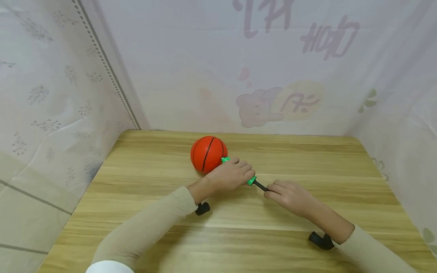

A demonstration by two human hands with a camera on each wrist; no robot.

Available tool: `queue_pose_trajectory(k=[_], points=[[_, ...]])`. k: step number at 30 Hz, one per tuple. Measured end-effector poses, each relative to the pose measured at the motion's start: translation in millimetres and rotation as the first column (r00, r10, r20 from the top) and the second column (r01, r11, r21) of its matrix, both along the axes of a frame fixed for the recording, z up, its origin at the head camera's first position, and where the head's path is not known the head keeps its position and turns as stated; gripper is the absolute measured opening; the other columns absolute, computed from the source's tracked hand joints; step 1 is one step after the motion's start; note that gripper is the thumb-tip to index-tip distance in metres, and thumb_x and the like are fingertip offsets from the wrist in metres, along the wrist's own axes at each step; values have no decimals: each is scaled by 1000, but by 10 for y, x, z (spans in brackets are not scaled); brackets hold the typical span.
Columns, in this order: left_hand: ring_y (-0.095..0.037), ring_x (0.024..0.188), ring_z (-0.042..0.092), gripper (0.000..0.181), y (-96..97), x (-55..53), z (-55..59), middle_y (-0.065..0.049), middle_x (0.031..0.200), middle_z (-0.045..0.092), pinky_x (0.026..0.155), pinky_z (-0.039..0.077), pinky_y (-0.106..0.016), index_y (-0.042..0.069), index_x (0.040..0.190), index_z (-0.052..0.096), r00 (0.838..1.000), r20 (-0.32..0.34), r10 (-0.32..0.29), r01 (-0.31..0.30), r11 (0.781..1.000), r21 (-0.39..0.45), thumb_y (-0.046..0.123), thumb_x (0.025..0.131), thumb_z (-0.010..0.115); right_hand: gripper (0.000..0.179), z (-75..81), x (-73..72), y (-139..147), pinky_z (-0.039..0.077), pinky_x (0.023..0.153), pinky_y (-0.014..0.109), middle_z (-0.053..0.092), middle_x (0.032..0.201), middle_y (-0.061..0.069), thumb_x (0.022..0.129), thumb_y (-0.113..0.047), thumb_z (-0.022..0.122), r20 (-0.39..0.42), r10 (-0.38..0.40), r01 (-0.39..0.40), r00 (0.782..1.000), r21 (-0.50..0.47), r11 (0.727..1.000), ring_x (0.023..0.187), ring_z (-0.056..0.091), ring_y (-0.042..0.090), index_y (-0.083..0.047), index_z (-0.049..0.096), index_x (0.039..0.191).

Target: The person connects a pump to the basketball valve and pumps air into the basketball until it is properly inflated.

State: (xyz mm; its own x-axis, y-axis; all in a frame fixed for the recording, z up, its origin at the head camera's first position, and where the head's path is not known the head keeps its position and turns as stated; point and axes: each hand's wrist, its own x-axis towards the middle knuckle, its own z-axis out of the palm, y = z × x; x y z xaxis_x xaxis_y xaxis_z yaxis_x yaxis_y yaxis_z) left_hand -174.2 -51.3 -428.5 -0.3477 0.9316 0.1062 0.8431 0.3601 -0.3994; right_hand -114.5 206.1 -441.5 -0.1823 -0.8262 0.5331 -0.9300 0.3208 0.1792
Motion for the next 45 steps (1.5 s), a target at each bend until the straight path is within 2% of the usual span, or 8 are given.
queue_pose_trajectory(k=[6,12,17,25,32,38,45], points=[[-11,91,48,21,-38,10,-1,6,101,54,78,36,-24,17,114,54,1000,26,-11,11,1000,-7,36,106,52,40,-78,234,258,51,64,20,66,90,-1,112,-16,34,26,0,0,1000,-13,1000,75,59,11,-10,68,93],[-11,97,51,17,-79,-16,-4,6,109,59,81,38,-25,16,119,55,1000,5,3,-3,1000,-14,26,106,54,39,-73,307,384,53,69,21,65,92,-3,112,-17,34,53,-16,15,998,9,1000,78,59,10,-12,67,93],[-12,101,52,19,-43,-5,-6,4,114,60,83,38,-25,15,121,55,1000,5,-17,18,999,-32,26,107,53,42,-10,277,323,53,68,19,66,94,-3,113,-19,30,69,-44,41,997,43,998,79,60,9,-11,68,95],[-12,92,49,17,-4,24,-16,6,104,57,79,34,-25,15,115,55,999,-34,-25,25,1000,-9,30,108,50,45,44,42,-11,48,64,19,64,91,-2,113,-16,28,33,-20,19,999,46,999,76,57,9,-9,68,95],[-12,96,51,13,-9,31,-8,5,108,59,82,37,-25,16,115,56,998,-57,-35,35,999,-1,23,107,50,46,83,-101,-220,47,62,16,65,89,-1,112,-18,28,-12,-15,15,1000,25,1000,73,57,9,-7,69,95],[-11,97,51,13,-43,8,4,6,109,59,84,38,-23,16,116,56,999,-30,-44,45,998,36,25,107,50,45,86,-56,-162,50,65,18,66,89,0,112,-16,30,-10,4,-4,1000,-7,1000,74,59,10,-7,70,96],[-11,97,51,14,-52,-3,5,6,109,59,83,38,-23,16,117,55,999,-33,-37,38,999,21,26,107,51,39,27,149,139,53,67,22,67,92,-2,112,-20,35,32,-7,8,999,-29,1000,78,61,12,-11,69,95]])
